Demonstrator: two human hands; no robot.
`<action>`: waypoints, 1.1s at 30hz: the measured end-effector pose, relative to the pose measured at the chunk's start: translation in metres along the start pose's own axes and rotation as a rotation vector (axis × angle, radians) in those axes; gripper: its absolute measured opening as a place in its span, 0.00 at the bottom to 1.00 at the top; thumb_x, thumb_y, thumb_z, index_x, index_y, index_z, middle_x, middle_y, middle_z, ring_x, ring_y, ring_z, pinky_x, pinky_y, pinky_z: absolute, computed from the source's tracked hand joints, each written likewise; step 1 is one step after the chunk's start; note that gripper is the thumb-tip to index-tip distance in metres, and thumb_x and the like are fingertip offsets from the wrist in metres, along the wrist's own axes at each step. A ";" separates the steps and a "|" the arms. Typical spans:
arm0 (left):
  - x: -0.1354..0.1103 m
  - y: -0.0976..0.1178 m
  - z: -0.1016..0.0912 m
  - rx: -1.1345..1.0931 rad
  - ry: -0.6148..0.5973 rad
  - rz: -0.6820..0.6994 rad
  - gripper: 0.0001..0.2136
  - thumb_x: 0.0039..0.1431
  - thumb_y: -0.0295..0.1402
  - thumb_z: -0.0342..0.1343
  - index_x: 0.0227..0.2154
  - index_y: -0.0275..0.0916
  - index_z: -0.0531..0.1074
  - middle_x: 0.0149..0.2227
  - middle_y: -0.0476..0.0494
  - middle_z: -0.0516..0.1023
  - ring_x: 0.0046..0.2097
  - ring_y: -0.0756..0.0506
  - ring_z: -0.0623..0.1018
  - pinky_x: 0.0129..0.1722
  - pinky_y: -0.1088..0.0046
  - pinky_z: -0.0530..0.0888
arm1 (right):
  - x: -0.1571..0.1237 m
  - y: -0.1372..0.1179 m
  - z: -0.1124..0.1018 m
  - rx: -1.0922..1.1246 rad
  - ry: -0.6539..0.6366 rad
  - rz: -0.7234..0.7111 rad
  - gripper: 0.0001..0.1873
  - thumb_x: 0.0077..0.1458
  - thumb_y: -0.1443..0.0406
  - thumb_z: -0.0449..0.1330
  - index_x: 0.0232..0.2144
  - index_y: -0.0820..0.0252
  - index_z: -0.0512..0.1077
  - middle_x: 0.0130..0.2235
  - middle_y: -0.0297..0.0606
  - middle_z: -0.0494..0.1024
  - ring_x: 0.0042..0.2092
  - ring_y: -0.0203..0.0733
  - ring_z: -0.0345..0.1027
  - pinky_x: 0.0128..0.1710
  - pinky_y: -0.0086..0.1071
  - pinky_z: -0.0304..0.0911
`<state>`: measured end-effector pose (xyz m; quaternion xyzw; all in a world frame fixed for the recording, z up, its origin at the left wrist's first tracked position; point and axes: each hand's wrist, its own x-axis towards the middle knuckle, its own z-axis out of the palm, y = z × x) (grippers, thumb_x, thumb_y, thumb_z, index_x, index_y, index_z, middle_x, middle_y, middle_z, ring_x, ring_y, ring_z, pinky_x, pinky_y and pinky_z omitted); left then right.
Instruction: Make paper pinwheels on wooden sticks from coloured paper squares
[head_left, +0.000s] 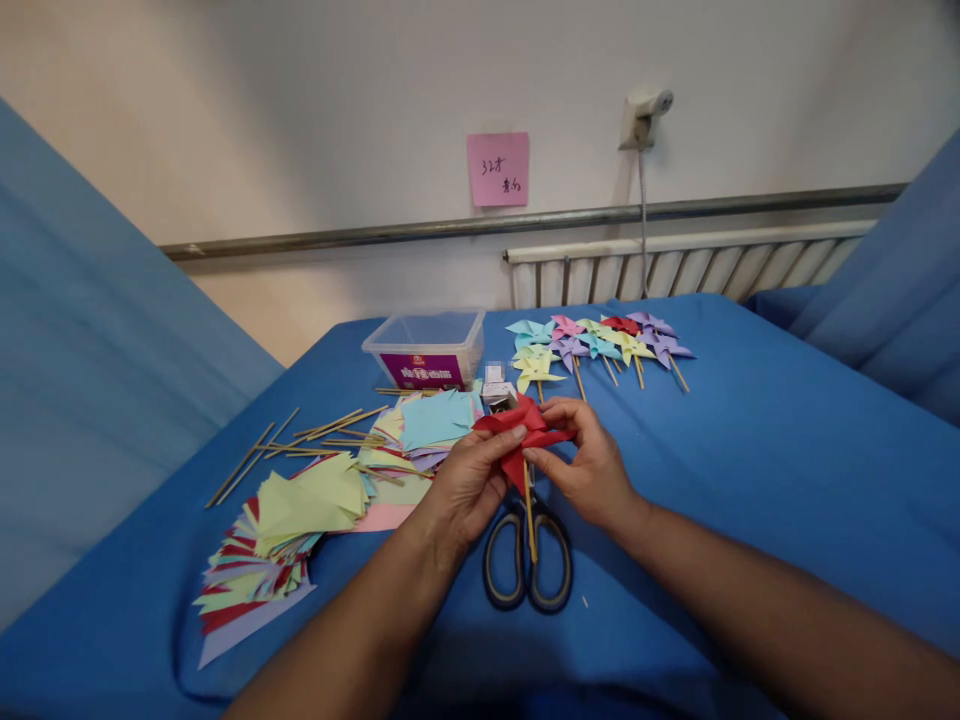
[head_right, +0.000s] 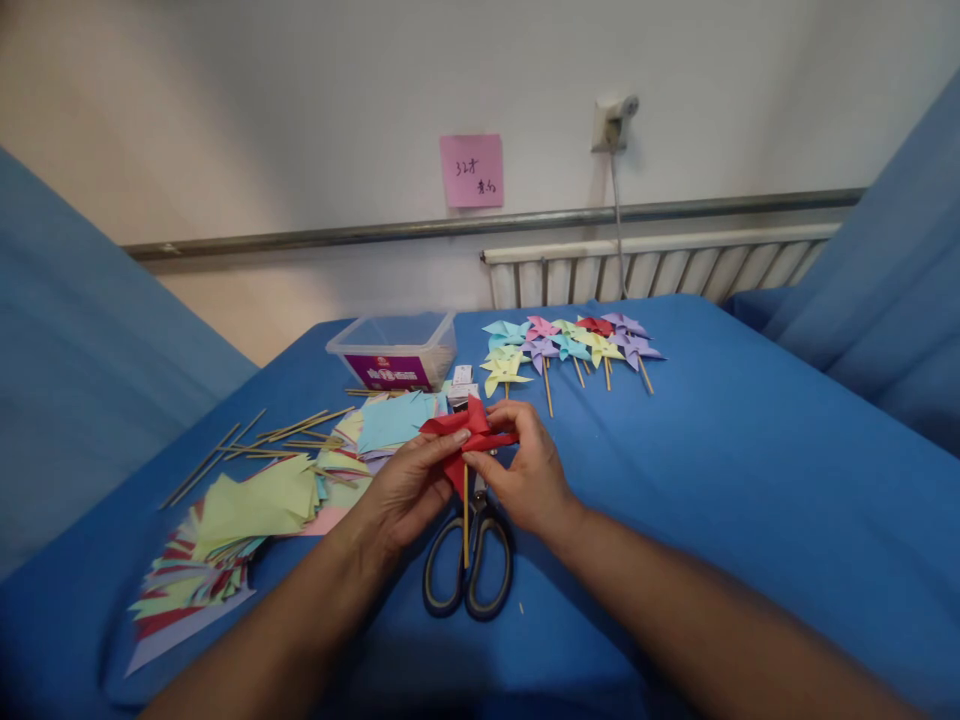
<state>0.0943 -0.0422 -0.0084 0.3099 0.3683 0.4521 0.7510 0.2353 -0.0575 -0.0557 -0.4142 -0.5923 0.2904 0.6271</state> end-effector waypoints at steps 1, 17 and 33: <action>0.000 0.000 0.000 -0.001 0.015 0.001 0.14 0.45 0.25 0.68 0.38 0.32 0.78 0.36 0.40 0.82 0.36 0.46 0.80 0.41 0.71 0.75 | 0.000 0.000 0.000 0.016 0.007 0.039 0.22 0.48 0.64 0.68 0.44 0.53 0.65 0.48 0.39 0.72 0.47 0.44 0.70 0.48 0.43 0.67; 0.010 0.007 -0.010 0.030 0.114 0.159 0.16 0.42 0.24 0.70 0.37 0.33 0.78 0.37 0.41 0.82 0.38 0.46 0.80 0.42 0.73 0.74 | -0.005 -0.006 0.008 0.369 -0.482 0.678 0.20 0.46 0.51 0.67 0.27 0.58 0.66 0.21 0.30 0.75 0.17 0.29 0.60 0.18 0.25 0.54; 0.011 0.012 -0.014 0.057 0.088 0.115 0.12 0.41 0.23 0.68 0.33 0.33 0.78 0.33 0.42 0.82 0.34 0.47 0.79 0.38 0.73 0.74 | -0.003 0.001 0.009 0.425 -0.515 0.686 0.23 0.42 0.51 0.69 0.28 0.57 0.63 0.22 0.30 0.77 0.17 0.30 0.62 0.18 0.26 0.55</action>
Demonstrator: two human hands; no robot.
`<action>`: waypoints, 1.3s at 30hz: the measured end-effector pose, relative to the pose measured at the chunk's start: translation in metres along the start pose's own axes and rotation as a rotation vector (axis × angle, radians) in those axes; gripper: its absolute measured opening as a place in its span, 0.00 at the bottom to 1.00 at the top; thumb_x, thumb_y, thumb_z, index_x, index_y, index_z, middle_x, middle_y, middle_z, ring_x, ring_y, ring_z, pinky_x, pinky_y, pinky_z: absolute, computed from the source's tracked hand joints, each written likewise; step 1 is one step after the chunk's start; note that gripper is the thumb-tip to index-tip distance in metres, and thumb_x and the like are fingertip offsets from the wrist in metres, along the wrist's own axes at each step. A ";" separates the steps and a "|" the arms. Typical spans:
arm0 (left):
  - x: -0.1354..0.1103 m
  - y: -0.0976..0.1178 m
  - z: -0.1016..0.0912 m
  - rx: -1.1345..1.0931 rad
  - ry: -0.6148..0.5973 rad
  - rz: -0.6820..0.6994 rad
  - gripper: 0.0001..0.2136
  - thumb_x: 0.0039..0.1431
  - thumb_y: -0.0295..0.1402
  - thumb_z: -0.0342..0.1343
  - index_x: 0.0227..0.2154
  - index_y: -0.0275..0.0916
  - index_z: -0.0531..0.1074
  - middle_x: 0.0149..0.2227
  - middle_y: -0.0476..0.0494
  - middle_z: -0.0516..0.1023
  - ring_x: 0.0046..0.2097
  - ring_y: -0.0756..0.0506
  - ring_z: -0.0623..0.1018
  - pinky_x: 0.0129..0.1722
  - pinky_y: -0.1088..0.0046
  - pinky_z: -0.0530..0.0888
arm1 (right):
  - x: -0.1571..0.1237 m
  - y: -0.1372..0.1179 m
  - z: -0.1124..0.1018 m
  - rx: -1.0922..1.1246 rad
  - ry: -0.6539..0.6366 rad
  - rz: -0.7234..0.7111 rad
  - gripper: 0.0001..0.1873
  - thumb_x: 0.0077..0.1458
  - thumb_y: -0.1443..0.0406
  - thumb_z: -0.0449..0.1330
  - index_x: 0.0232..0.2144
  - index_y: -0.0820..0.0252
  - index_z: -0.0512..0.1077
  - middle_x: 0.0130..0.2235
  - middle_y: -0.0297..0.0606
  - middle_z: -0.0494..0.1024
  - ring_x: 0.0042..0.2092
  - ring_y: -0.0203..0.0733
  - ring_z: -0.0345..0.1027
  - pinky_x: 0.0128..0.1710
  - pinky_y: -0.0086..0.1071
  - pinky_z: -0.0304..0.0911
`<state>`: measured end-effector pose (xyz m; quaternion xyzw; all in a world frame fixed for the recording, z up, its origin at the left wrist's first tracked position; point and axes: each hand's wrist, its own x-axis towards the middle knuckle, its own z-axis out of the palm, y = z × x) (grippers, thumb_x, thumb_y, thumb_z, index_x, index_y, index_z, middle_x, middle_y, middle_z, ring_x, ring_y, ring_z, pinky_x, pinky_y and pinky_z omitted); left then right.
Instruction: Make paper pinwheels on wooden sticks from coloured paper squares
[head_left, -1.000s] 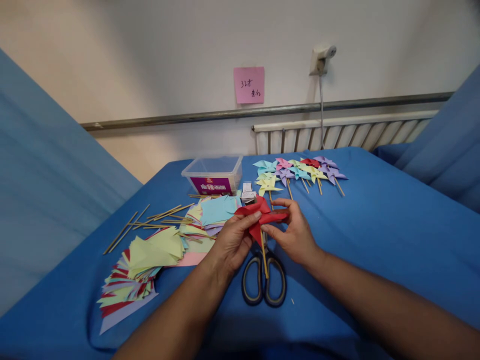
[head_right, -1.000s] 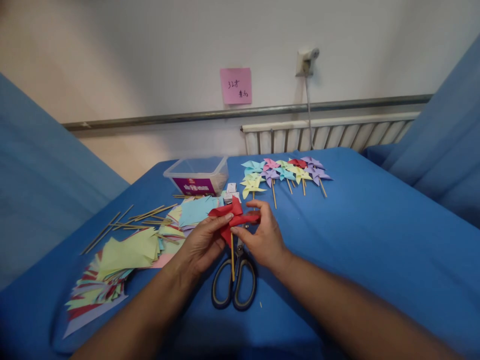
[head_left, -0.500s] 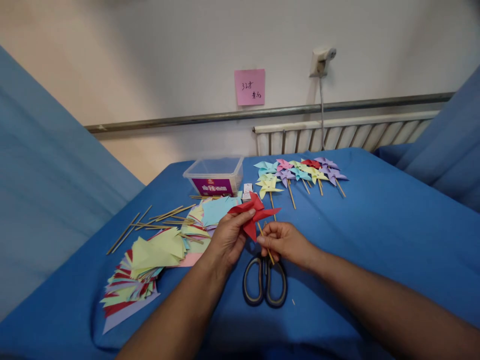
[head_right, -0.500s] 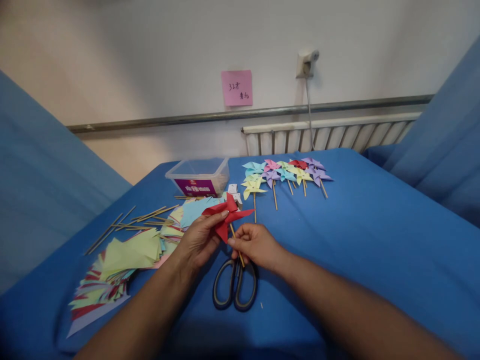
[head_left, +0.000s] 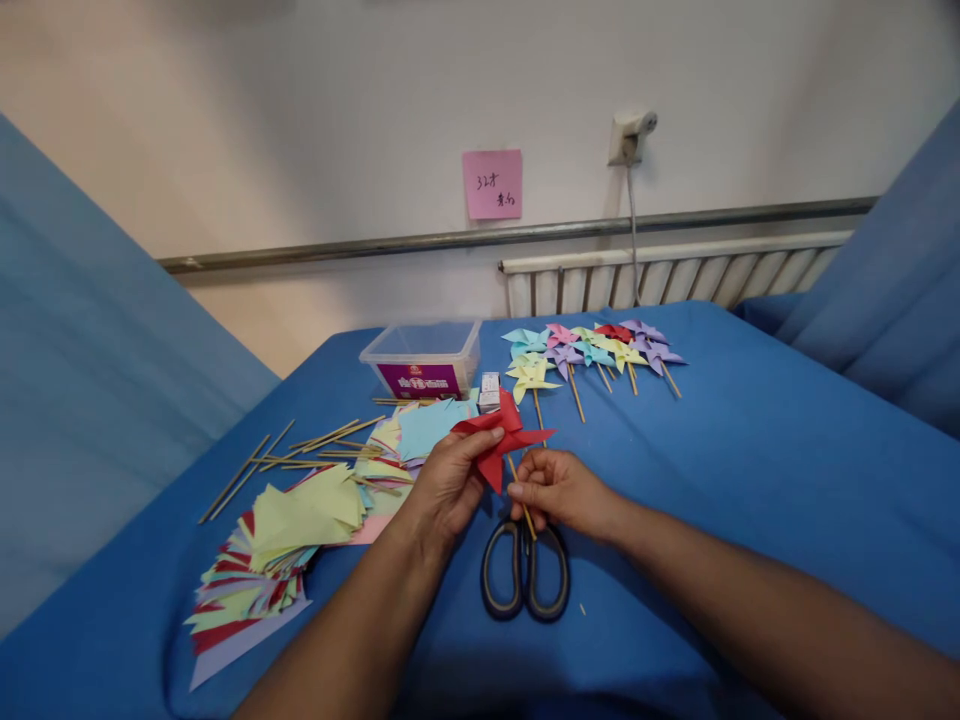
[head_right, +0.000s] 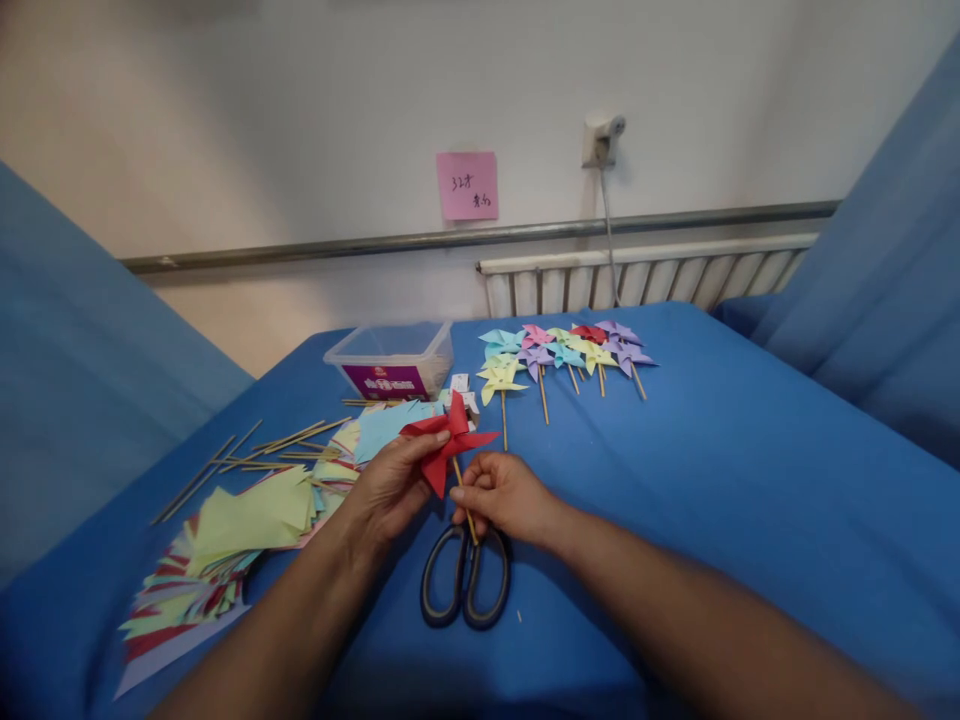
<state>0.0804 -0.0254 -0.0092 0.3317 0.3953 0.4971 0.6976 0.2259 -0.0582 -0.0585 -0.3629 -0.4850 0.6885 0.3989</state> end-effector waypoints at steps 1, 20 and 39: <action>0.000 0.001 0.000 0.012 -0.009 -0.006 0.12 0.41 0.23 0.68 0.32 0.33 0.78 0.33 0.42 0.82 0.33 0.47 0.79 0.37 0.74 0.74 | 0.000 0.000 0.000 -0.002 -0.008 0.003 0.23 0.42 0.51 0.69 0.28 0.57 0.63 0.22 0.31 0.78 0.18 0.31 0.63 0.18 0.25 0.55; 0.007 0.005 0.001 -0.014 0.085 0.054 0.10 0.42 0.21 0.67 0.31 0.33 0.78 0.30 0.44 0.82 0.30 0.50 0.80 0.34 0.77 0.76 | 0.011 0.010 -0.002 -0.149 0.171 -0.019 0.12 0.46 0.60 0.66 0.23 0.58 0.67 0.18 0.28 0.71 0.20 0.31 0.63 0.19 0.25 0.54; 0.008 0.001 -0.005 0.002 0.091 -0.161 0.13 0.47 0.29 0.68 0.37 0.34 0.77 0.38 0.38 0.81 0.36 0.48 0.80 0.33 0.76 0.75 | 0.041 -0.008 -0.114 -0.648 0.750 0.064 0.12 0.51 0.64 0.59 0.17 0.59 0.69 0.17 0.36 0.72 0.19 0.35 0.63 0.20 0.28 0.54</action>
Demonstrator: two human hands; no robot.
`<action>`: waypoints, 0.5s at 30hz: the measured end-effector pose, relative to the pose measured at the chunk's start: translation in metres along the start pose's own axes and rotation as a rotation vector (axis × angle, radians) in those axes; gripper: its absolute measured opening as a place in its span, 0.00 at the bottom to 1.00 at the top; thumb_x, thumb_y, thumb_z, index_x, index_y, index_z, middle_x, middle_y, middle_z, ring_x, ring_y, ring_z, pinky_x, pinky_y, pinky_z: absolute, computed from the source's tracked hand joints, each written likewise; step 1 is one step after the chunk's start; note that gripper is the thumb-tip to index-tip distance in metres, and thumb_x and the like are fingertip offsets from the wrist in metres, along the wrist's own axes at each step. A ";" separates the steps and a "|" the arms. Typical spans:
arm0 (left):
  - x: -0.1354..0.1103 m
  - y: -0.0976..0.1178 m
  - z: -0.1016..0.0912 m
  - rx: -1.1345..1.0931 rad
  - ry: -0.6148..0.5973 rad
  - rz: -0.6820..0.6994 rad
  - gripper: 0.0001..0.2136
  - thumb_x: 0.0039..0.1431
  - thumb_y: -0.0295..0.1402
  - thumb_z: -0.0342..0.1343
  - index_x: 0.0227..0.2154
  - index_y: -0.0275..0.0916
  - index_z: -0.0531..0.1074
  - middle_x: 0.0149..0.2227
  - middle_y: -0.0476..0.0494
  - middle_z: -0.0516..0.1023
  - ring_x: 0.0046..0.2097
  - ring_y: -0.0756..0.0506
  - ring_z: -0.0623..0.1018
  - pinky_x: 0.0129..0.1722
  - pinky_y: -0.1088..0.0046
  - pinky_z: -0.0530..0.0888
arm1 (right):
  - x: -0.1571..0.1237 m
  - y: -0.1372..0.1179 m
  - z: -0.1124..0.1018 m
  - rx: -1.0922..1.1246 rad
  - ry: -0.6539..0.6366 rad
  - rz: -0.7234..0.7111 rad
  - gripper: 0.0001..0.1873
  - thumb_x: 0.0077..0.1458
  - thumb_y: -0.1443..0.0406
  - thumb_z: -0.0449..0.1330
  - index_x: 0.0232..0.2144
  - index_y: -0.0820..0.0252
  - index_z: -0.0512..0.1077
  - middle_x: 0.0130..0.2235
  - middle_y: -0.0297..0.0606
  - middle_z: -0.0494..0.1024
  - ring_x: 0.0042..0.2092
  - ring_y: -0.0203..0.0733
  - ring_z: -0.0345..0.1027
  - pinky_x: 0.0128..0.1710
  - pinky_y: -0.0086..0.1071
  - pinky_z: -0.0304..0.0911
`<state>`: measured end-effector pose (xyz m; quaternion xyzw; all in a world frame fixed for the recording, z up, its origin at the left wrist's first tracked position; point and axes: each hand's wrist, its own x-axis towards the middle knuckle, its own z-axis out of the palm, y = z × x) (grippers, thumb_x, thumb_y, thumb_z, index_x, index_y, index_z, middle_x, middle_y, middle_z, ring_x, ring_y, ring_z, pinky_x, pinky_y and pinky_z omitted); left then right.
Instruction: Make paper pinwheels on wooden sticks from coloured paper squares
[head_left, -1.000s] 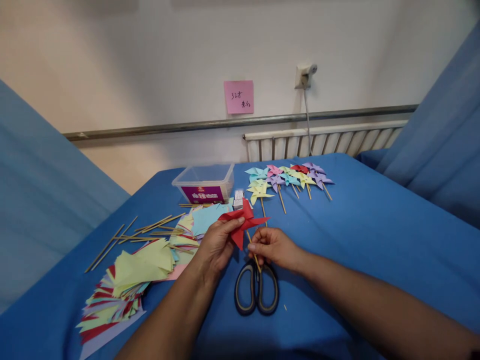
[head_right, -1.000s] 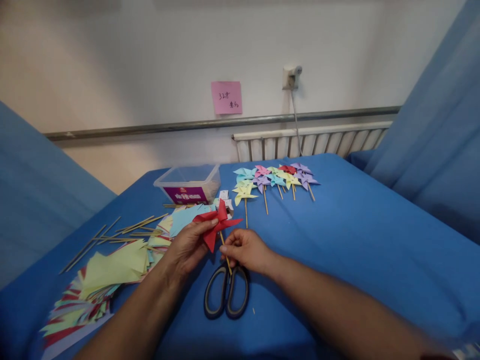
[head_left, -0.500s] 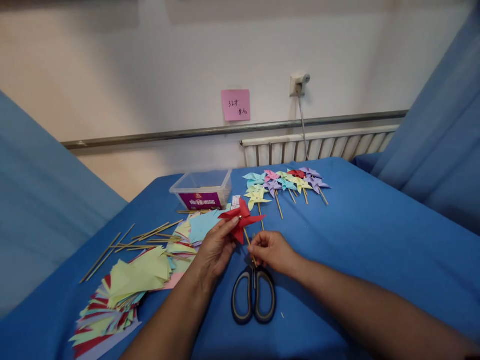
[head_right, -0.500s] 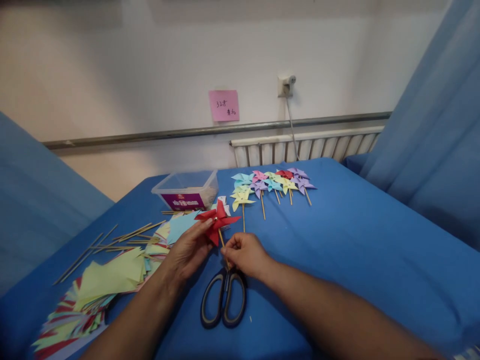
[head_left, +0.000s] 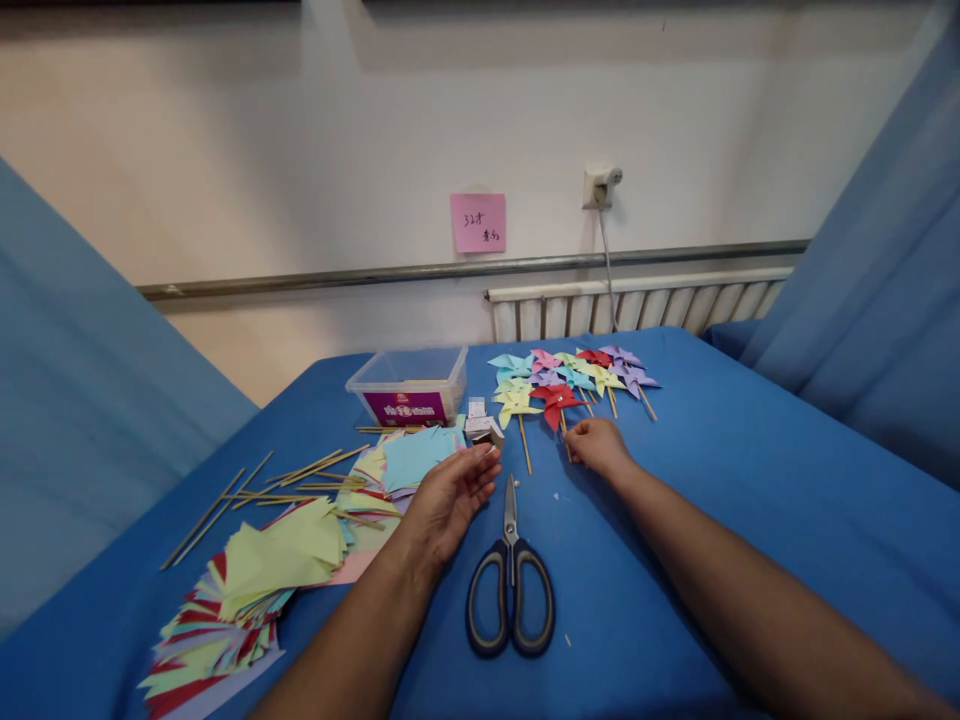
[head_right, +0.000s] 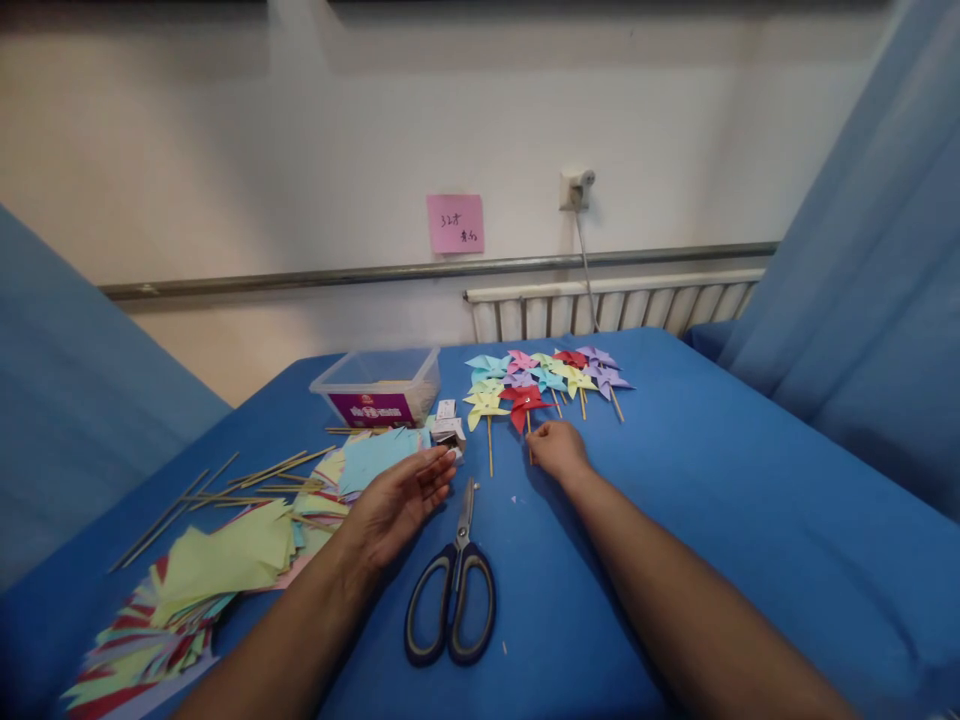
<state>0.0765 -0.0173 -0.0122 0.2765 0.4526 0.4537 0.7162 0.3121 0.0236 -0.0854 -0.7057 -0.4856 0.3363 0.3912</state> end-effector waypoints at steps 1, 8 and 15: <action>0.000 -0.001 -0.001 0.008 -0.010 0.001 0.13 0.47 0.29 0.68 0.37 0.34 0.77 0.38 0.38 0.81 0.36 0.48 0.80 0.33 0.76 0.75 | 0.003 0.001 -0.001 -0.030 0.004 0.005 0.12 0.50 0.64 0.60 0.17 0.59 0.70 0.17 0.36 0.72 0.19 0.35 0.63 0.20 0.28 0.54; 0.002 -0.005 -0.004 0.053 -0.056 0.005 0.11 0.51 0.27 0.65 0.39 0.32 0.76 0.39 0.37 0.81 0.35 0.48 0.80 0.34 0.76 0.75 | 0.017 0.006 0.001 -0.141 -0.004 0.054 0.11 0.51 0.63 0.61 0.19 0.59 0.71 0.17 0.35 0.74 0.19 0.34 0.65 0.19 0.25 0.55; -0.004 -0.005 0.000 0.083 -0.065 -0.015 0.11 0.50 0.26 0.65 0.38 0.34 0.76 0.38 0.39 0.81 0.35 0.48 0.80 0.34 0.76 0.75 | 0.020 0.003 0.011 -0.137 -0.011 0.057 0.13 0.56 0.60 0.58 0.24 0.60 0.74 0.21 0.36 0.78 0.21 0.33 0.68 0.20 0.23 0.58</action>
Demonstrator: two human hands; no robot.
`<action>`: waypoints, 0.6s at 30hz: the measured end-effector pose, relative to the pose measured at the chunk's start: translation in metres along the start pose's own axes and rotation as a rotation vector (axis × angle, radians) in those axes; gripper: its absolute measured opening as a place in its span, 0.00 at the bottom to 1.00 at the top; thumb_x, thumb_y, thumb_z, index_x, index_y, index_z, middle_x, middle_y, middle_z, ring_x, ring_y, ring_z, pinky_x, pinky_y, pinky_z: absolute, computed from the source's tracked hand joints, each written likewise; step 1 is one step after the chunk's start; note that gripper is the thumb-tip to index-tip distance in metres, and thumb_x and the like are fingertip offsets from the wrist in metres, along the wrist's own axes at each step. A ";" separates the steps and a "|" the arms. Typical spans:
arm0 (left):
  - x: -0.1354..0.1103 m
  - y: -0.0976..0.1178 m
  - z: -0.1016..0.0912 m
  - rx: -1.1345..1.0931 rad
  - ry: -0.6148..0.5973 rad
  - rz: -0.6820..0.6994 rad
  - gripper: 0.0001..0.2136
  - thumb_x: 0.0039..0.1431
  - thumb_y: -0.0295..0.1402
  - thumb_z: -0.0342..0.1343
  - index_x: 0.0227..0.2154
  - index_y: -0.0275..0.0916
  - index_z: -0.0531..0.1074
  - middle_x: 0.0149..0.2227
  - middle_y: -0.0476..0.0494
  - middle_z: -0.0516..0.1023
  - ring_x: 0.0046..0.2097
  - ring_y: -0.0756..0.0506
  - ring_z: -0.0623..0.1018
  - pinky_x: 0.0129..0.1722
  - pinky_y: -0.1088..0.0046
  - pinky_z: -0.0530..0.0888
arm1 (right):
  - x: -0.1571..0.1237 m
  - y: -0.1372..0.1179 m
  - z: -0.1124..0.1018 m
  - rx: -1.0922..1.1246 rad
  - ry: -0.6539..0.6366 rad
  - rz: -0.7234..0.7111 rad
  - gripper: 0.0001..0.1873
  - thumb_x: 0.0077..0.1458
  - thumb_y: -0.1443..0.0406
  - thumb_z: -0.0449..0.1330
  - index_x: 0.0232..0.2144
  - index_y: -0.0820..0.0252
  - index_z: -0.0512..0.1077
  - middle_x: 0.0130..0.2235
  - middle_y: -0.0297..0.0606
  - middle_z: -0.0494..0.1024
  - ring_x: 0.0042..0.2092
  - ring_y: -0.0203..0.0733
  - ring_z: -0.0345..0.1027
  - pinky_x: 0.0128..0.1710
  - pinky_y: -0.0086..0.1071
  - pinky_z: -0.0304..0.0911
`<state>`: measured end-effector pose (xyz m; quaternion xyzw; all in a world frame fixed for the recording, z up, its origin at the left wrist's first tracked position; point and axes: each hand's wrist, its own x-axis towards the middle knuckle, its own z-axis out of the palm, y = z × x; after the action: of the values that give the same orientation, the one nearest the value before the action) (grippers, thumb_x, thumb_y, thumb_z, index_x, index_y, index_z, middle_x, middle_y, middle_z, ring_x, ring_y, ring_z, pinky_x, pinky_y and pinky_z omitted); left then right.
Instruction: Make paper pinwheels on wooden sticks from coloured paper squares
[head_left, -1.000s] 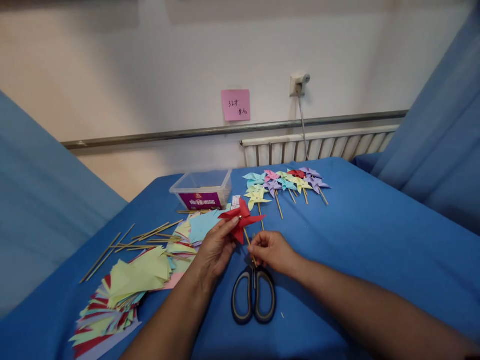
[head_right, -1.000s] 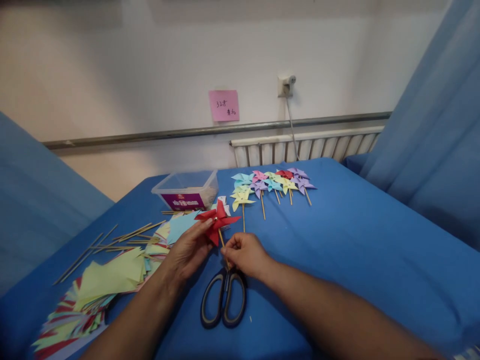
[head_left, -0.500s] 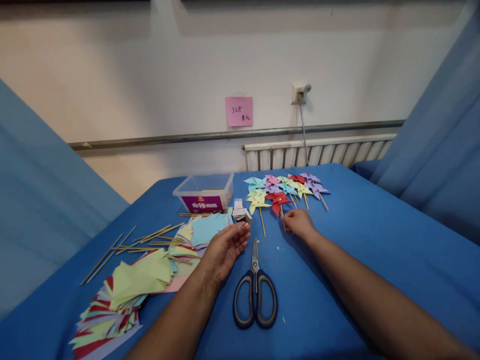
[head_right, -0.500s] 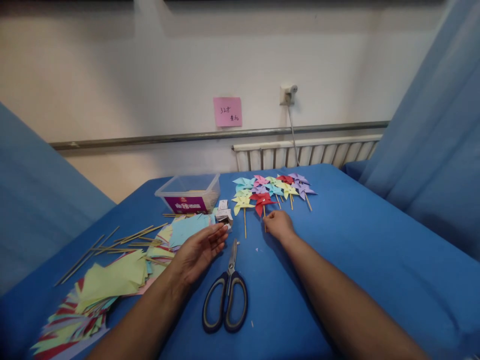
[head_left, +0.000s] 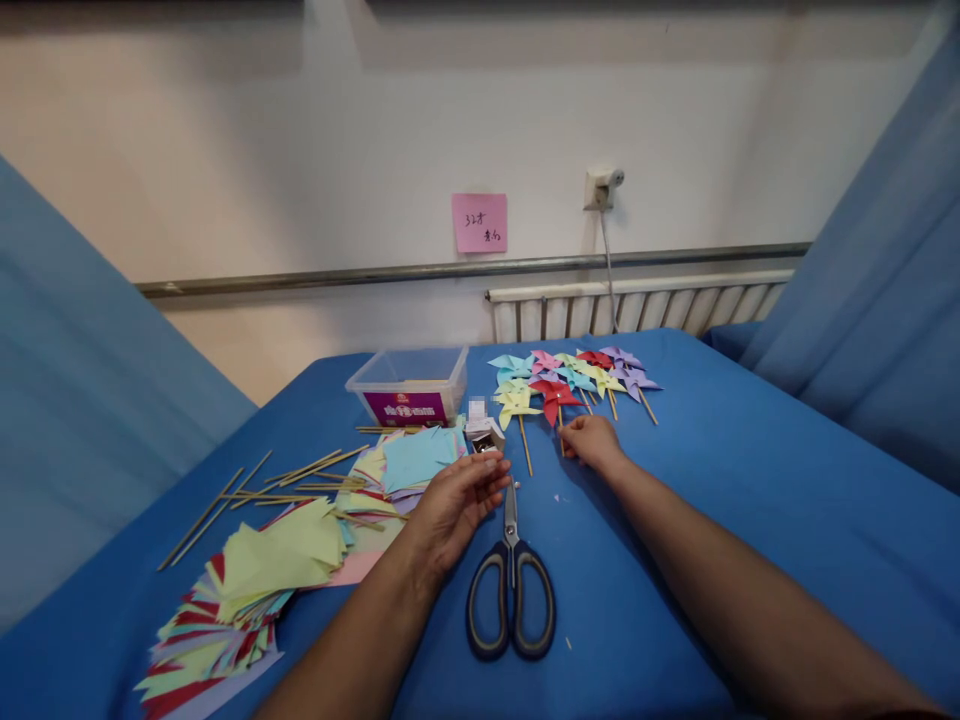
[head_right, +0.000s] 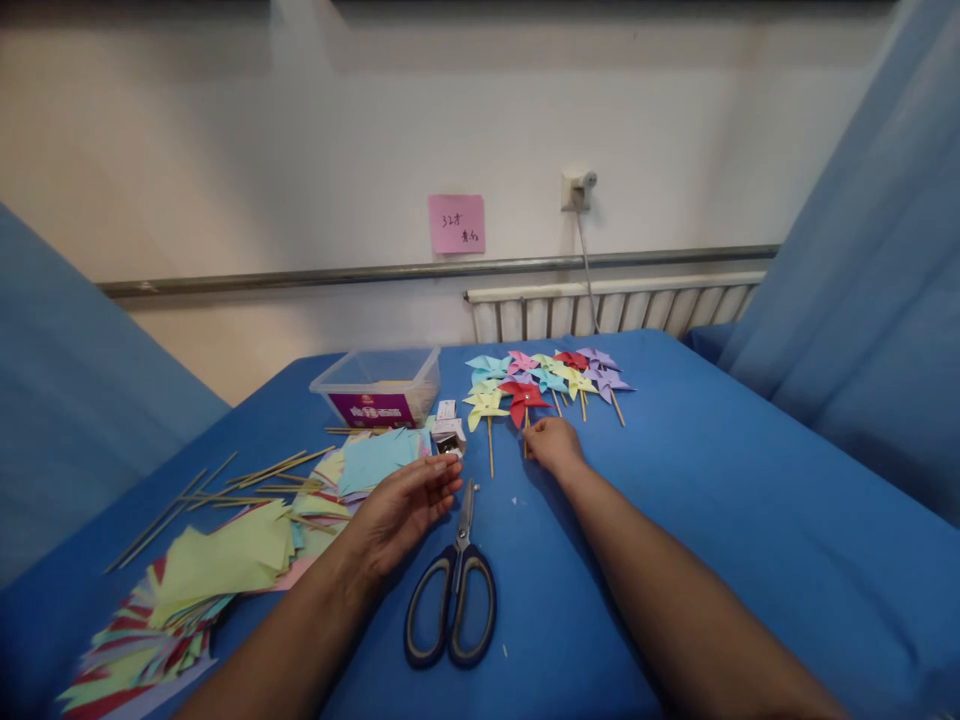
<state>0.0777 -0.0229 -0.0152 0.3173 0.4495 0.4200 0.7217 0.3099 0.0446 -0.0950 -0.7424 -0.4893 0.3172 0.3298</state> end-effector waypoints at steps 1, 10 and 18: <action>-0.001 0.000 0.001 0.005 -0.001 -0.003 0.12 0.49 0.26 0.66 0.38 0.34 0.76 0.37 0.39 0.81 0.35 0.48 0.80 0.34 0.76 0.75 | 0.000 -0.002 0.001 -0.009 0.005 -0.007 0.13 0.56 0.60 0.58 0.23 0.60 0.74 0.21 0.36 0.78 0.21 0.34 0.69 0.20 0.24 0.58; -0.006 0.000 0.003 0.035 -0.031 0.000 0.11 0.49 0.27 0.66 0.38 0.34 0.77 0.37 0.40 0.81 0.35 0.48 0.80 0.34 0.76 0.75 | -0.007 -0.015 -0.005 -0.116 0.003 -0.045 0.15 0.54 0.62 0.58 0.17 0.58 0.74 0.19 0.37 0.76 0.21 0.38 0.69 0.23 0.28 0.58; -0.005 0.000 0.003 0.059 -0.042 -0.013 0.11 0.48 0.28 0.67 0.36 0.35 0.77 0.36 0.41 0.81 0.35 0.49 0.80 0.34 0.76 0.75 | -0.018 -0.025 -0.007 -0.200 0.061 -0.046 0.17 0.56 0.60 0.56 0.19 0.56 0.75 0.23 0.38 0.78 0.28 0.41 0.72 0.26 0.29 0.57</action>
<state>0.0793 -0.0276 -0.0125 0.3444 0.4486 0.3951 0.7239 0.2966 0.0342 -0.0686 -0.7695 -0.5251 0.2366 0.2760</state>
